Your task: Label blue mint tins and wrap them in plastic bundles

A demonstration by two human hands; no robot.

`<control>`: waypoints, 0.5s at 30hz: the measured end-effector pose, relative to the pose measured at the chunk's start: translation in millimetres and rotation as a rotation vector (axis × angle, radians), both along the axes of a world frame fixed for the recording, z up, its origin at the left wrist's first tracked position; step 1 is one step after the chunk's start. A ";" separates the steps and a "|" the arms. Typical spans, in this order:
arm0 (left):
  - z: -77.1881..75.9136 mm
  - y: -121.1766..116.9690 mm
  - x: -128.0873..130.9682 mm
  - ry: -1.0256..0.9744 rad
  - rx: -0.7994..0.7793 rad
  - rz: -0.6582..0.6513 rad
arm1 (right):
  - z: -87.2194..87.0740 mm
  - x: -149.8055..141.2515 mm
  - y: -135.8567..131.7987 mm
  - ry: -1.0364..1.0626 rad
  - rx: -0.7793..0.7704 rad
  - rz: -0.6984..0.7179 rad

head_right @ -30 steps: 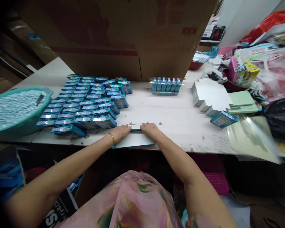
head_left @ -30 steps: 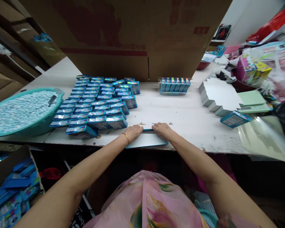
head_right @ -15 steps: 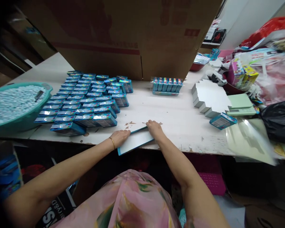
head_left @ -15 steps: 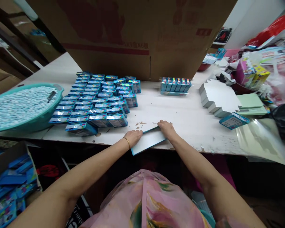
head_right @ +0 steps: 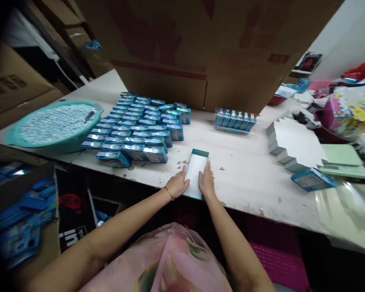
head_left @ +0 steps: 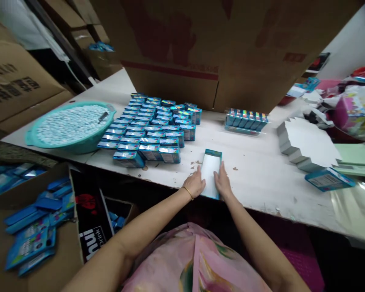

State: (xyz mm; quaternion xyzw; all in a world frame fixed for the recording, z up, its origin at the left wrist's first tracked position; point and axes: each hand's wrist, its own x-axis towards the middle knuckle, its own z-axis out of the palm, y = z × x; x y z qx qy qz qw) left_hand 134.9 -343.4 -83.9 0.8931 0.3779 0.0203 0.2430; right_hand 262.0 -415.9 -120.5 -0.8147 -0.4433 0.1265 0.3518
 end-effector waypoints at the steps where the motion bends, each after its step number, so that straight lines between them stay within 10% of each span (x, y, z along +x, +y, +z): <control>1: 3.6 4.7 -6.8 -0.083 0.015 0.014 | 5.7 -1.1 4.7 -0.037 0.007 0.001; 8: 19.7 62.7 -89.1 -0.736 0.257 0.386 | 59.0 -42.3 101.1 -0.112 0.214 0.412; 15: -0.1 84.2 -116.4 -0.705 0.120 0.417 | 83.9 -63.0 216.0 -0.343 0.050 0.465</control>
